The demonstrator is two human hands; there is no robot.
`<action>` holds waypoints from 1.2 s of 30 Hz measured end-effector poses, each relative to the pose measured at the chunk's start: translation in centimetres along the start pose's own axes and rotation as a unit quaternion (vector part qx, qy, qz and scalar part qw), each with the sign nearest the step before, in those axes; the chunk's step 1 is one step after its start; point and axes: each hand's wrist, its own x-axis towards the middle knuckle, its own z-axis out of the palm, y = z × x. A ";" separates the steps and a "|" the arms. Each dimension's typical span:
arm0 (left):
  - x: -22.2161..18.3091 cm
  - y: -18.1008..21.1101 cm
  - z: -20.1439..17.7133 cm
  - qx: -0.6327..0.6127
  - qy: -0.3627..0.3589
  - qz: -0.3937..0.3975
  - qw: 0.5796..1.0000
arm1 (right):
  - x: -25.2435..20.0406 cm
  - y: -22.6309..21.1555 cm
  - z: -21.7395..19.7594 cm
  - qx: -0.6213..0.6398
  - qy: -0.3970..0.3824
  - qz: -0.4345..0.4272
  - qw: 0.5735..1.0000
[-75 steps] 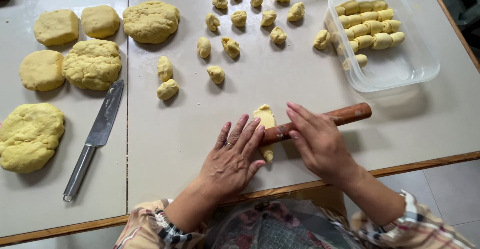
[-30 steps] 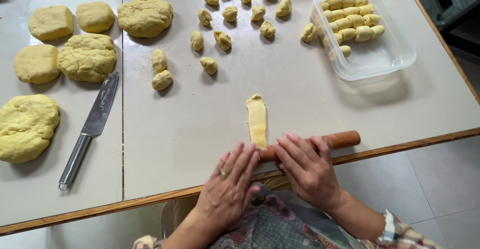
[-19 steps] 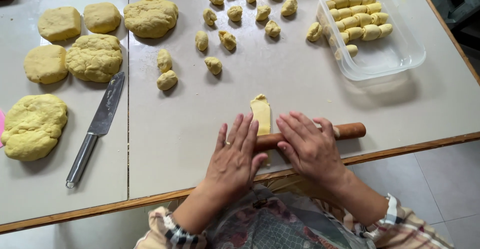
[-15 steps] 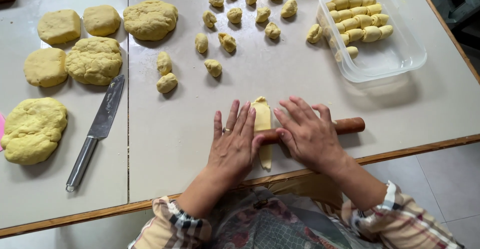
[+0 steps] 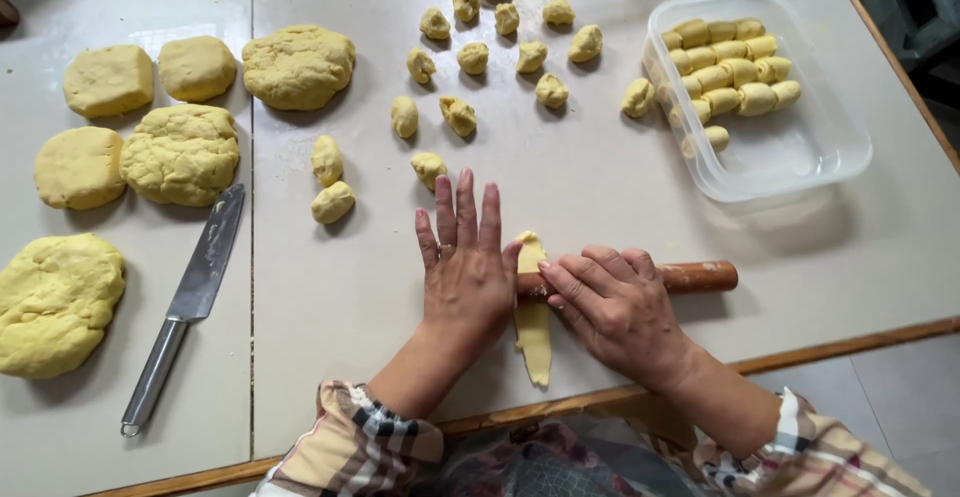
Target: Rolling out small pieces of dough with a rolling pin and then rolling them into cylindrical shapes.
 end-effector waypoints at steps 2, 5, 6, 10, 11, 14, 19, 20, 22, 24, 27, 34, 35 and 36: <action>-0.7 0.4 -0.7 0.004 0.010 0.030 0.999 | 0.8 0.7 0.2 0.014 -0.016 0.018 1.000; -0.8 -0.1 0.3 0.012 0.013 0.060 0.998 | 1.5 2.1 0.8 0.029 -0.064 0.046 0.996; -0.7 -0.5 0.9 0.022 0.015 0.059 0.998 | 1.8 2.6 1.1 0.031 -0.087 0.050 0.994; 2.2 -1.0 1.4 0.023 0.000 0.038 0.999 | 3.4 4.0 1.9 0.042 -0.131 0.042 0.990; 2.9 -1.0 1.4 0.024 -0.039 0.012 0.999 | 3.5 4.4 2.2 0.021 -0.051 -0.026 0.998; 4.4 -0.8 0.9 0.032 -0.093 -0.018 0.995 | 3.6 4.1 1.7 -0.012 0.019 -0.101 0.995; 6.1 -0.8 1.0 0.012 -0.111 -0.033 0.993 | 3.3 5.0 2.7 -0.023 -0.023 -0.060 0.998; 6.4 -0.8 1.0 0.017 -0.109 -0.034 0.993 | 3.6 5.4 2.8 -0.011 -0.040 -0.041 0.998; 6.8 -1.0 1.2 0.026 -0.107 -0.037 0.993 | 4.2 6.1 3.5 0.004 -0.054 -0.023 0.998; 7.2 -1.1 1.6 0.045 -0.026 -0.032 0.998 | 4.7 6.9 3.9 0.018 -0.103 -0.019 0.994; 7.4 -2.0 1.4 0.047 0.045 -0.009 0.998 | 4.6 7.1 4.6 -0.020 -0.110 -0.015 0.994; 3.8 0.3 -5.0 -0.041 0.047 0.021 0.998 | 5.0 3.3 -0.7 0.055 -0.186 0.110 0.975; 3.3 0.4 -4.7 -0.024 0.035 0.055 0.998 | 4.2 2.3 -0.9 -0.012 -0.164 0.071 0.984; 2.8 0.6 -4.4 -0.008 0.024 0.089 0.996 | 3.5 1.4 -1.0 -0.079 -0.142 0.031 0.986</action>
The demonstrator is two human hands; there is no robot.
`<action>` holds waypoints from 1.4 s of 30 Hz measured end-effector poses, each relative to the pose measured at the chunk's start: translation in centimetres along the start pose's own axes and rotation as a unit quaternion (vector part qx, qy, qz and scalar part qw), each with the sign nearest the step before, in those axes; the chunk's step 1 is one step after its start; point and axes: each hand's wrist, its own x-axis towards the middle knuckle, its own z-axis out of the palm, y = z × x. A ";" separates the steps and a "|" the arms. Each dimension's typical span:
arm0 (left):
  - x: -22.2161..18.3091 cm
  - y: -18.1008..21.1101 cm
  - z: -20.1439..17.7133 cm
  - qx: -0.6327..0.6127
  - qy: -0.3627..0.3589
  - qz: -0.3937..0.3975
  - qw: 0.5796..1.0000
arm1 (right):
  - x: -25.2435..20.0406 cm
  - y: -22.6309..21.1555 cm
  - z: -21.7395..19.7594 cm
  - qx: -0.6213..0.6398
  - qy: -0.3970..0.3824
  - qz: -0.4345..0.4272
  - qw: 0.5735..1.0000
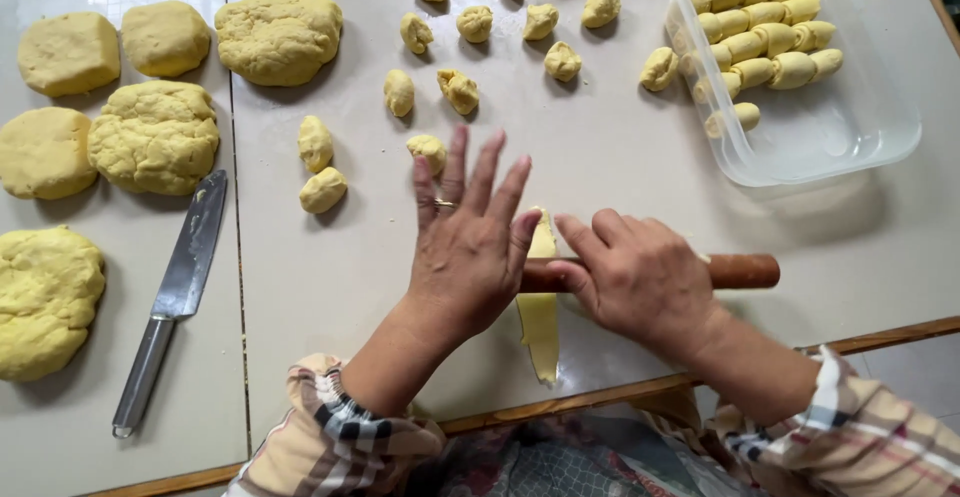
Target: Rolling out small pieces of dough with a rolling pin and then rolling them into cylindrical shapes.
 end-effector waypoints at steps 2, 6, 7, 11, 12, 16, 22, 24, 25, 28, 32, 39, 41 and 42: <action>-1.9 -0.6 2.9 0.031 -0.005 0.025 0.999 | -1.0 -0.7 1.1 0.002 0.012 -0.008 1.000; -4.0 -0.5 3.6 0.038 -0.014 0.054 0.998 | -2.0 -1.9 1.0 0.006 0.060 -0.032 0.998; -4.5 -0.2 3.3 0.037 -0.014 0.053 0.998 | -2.4 -2.1 1.0 0.006 0.059 -0.033 0.998; -6.1 0.5 1.7 0.051 -0.072 0.076 0.993 | -3.5 -3.1 0.5 0.029 0.075 -0.049 0.996; -6.6 0.7 1.4 0.047 -0.080 0.086 0.992 | -3.9 -3.4 0.4 0.042 0.074 -0.050 0.995; -8.2 0.7 1.0 0.062 -0.090 0.105 0.989 | -5.2 -4.0 -0.1 0.063 0.064 -0.051 0.995; -10.0 1.4 -0.2 0.068 -0.068 0.122 0.988 | -7.2 -5.0 0.1 0.075 0.055 -0.060 0.994; -10.6 1.7 -0.4 0.075 -0.080 0.127 0.986 | -8.1 -5.3 0.1 0.073 0.045 -0.070 0.994; -11.1 1.9 -0.5 0.074 -0.080 0.126 0.986 | -8.5 -5.5 0.1 0.073 0.043 -0.070 0.994; -12.4 2.4 -0.8 0.100 -0.086 0.126 0.983 | -9.8 -5.9 0.2 0.075 0.044 -0.085 0.993; -13.1 3.1 -1.6 0.116 -0.092 0.132 0.980 | -9.8 -5.5 -0.3 0.144 0.066 -0.081 0.984; -8.8 2.9 0.5 0.026 -0.052 0.036 0.998 | -5.8 -3.7 1.6 0.113 0.109 -0.023 0.987; -9.6 2.8 0.5 0.030 -0.082 0.035 0.996 | -6.4 -4.7 1.9 0.098 0.120 -0.019 0.988; -9.9 2.7 0.7 0.035 -0.112 0.034 0.992 | -6.6 -5.1 2.1 0.084 0.131 -0.016 0.988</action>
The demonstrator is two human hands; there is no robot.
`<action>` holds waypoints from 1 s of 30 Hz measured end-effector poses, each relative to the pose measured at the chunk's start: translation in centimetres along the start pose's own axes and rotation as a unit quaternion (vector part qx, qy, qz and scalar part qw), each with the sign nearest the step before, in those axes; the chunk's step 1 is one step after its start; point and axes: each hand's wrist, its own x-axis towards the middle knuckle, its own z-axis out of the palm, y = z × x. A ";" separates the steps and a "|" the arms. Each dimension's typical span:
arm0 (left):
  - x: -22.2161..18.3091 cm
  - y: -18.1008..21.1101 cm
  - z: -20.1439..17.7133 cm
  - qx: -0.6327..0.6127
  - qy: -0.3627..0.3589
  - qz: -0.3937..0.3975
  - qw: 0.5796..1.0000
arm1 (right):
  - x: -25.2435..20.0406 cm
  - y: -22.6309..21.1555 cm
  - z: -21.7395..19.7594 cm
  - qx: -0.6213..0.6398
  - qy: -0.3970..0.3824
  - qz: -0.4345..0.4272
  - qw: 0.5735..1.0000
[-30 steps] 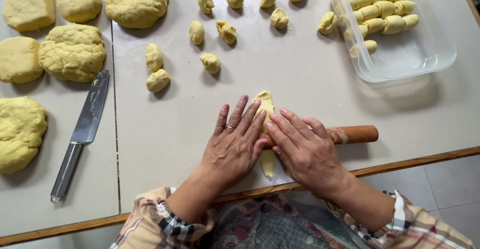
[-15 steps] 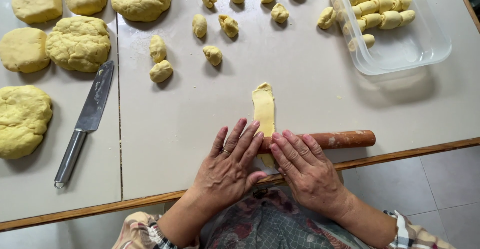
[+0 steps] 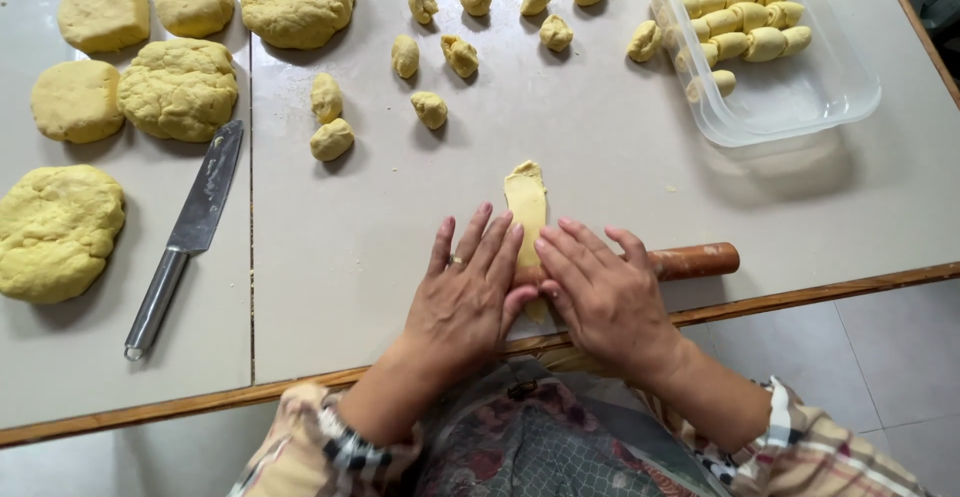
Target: Rolling out small pieces of dough with a rolling pin and then rolling them into cylindrical shapes.
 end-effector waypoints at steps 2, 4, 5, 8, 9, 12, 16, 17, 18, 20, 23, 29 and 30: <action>-0.6 0.5 -0.5 0.006 -0.039 0.003 0.999 | -0.5 -0.7 -0.6 -0.002 0.003 -0.001 1.000; -1.8 0.8 -0.9 0.013 -0.074 -0.003 0.997 | -1.1 -1.3 -1.4 0.000 0.006 -0.010 1.000; -2.4 0.8 -0.9 0.056 -0.038 0.032 0.997 | -1.6 -1.4 -1.8 -0.004 -0.025 -0.022 0.999; -4.0 1.2 -0.7 0.105 0.004 0.077 0.991 | -3.6 -1.7 -2.1 -0.004 -0.060 -0.044 0.997; -4.4 1.4 -0.7 0.113 0.013 0.086 0.990 | -4.3 -1.7 -2.0 -0.001 -0.062 -0.059 0.996; -6.1 2.0 -1.0 0.131 0.015 0.092 0.987 | -5.9 -2.0 -1.9 -0.014 -0.043 -0.089 0.995; -7.4 2.0 -0.6 0.153 0.024 0.116 0.981 | -5.9 -2.2 -2.5 0.007 -0.010 -0.091 0.996; -7.2 1.9 -1.0 0.128 0.019 0.120 0.984 | -5.2 -2.0 -2.9 0.025 -0.007 -0.093 0.995; -7.0 1.8 -1.3 0.104 0.014 0.125 0.987 | -4.6 -1.8 -3.4 0.042 -0.004 -0.094 0.995; -5.5 1.4 -1.8 0.071 0.000 0.104 0.992 | -2.9 -1.3 -3.3 0.015 -0.025 -0.072 0.997; -3.8 0.8 -2.2 -0.026 0.014 0.062 0.998 | -0.8 0.4 -3.0 0.031 -0.090 -0.050 0.994; -3.3 0.4 -3.0 -0.076 0.099 0.030 0.992 | 0.7 3.3 -3.9 0.114 -0.151 -0.009 0.982; -3.5 0.3 -2.7 -0.042 0.099 0.022 0.994 | 0.6 3.6 -4.3 0.135 -0.151 0.002 0.979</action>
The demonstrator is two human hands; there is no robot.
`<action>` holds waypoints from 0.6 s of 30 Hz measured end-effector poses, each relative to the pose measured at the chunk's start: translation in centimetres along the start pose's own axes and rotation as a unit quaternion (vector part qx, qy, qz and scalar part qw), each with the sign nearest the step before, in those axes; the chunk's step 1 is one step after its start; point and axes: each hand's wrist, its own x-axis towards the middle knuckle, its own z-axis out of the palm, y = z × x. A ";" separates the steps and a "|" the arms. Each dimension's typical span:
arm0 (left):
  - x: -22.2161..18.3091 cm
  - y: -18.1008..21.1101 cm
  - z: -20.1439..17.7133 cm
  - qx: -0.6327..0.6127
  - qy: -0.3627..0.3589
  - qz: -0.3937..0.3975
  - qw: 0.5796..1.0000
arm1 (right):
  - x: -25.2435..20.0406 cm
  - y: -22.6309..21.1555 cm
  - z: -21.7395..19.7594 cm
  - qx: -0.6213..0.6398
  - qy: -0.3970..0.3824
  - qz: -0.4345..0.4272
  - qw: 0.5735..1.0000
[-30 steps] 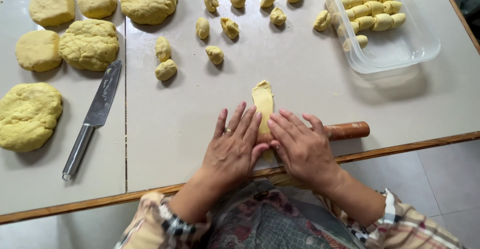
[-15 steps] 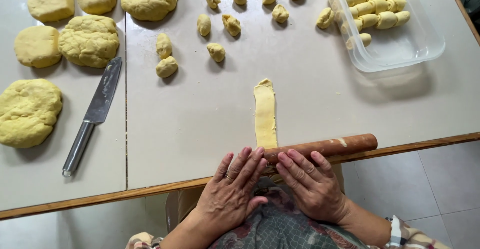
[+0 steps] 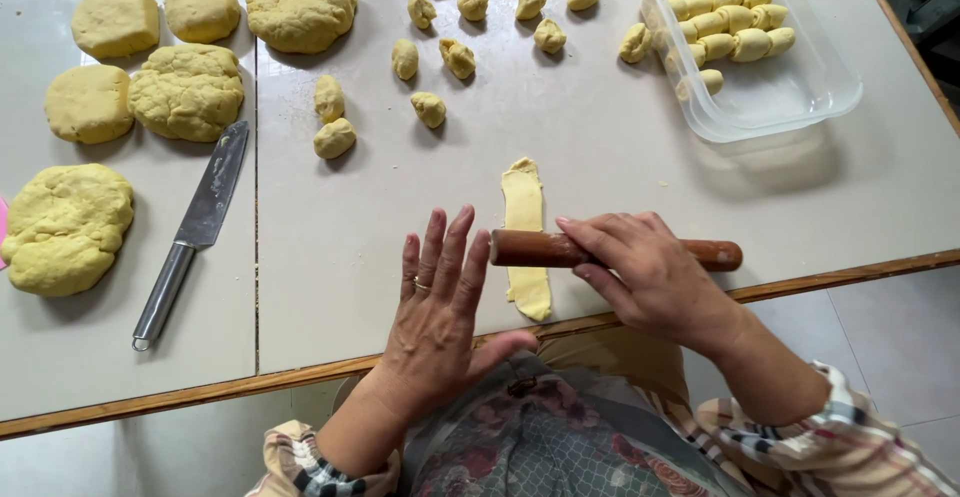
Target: Rolling out small pieces of dough with a rolling pin and then rolling them into cylindrical shapes.
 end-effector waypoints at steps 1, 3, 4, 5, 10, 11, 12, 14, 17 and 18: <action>-0.1 0.3 0.5 -0.001 -0.002 0.000 1.000 | -0.4 -0.1 -0.3 0.002 -0.001 0.002 1.000; -0.3 0.8 1.5 0.079 -0.017 -0.006 0.997 | -1.1 -0.3 -0.9 0.023 -0.029 0.001 0.999; 0.1 0.9 1.9 0.079 -0.017 -0.008 0.997 | -1.3 0.0 -0.8 0.024 -0.029 0.000 0.999; 0.5 1.1 2.4 0.073 -0.027 -0.039 0.996 | -1.6 0.2 -0.7 0.008 -0.014 0.019 1.000; 2.5 0.2 4.9 0.076 -0.121 -0.158 0.977 | -2.3 1.2 -0.4 -0.031 0.013 0.066 0.997; 2.6 0.1 5.0 0.057 -0.133 -0.193 0.970 | -2.4 1.2 -0.3 -0.039 0.002 0.073 0.997; 2.8 0.1 5.1 0.039 -0.144 -0.228 0.962 | -2.4 1.3 -0.2 -0.047 -0.009 0.080 0.996; 2.7 0.1 5.3 0.049 -0.136 -0.235 0.961 | -2.3 1.2 -0.2 -0.038 -0.023 0.070 0.997; 2.5 0.3 5.0 0.053 -0.113 -0.240 0.963 | -2.2 0.6 -0.5 -0.015 -0.043 0.044 0.998; 2.3 0.4 4.8 0.044 -0.102 -0.238 0.965 | -2.2 0.3 -0.7 -0.001 -0.049 0.032 0.998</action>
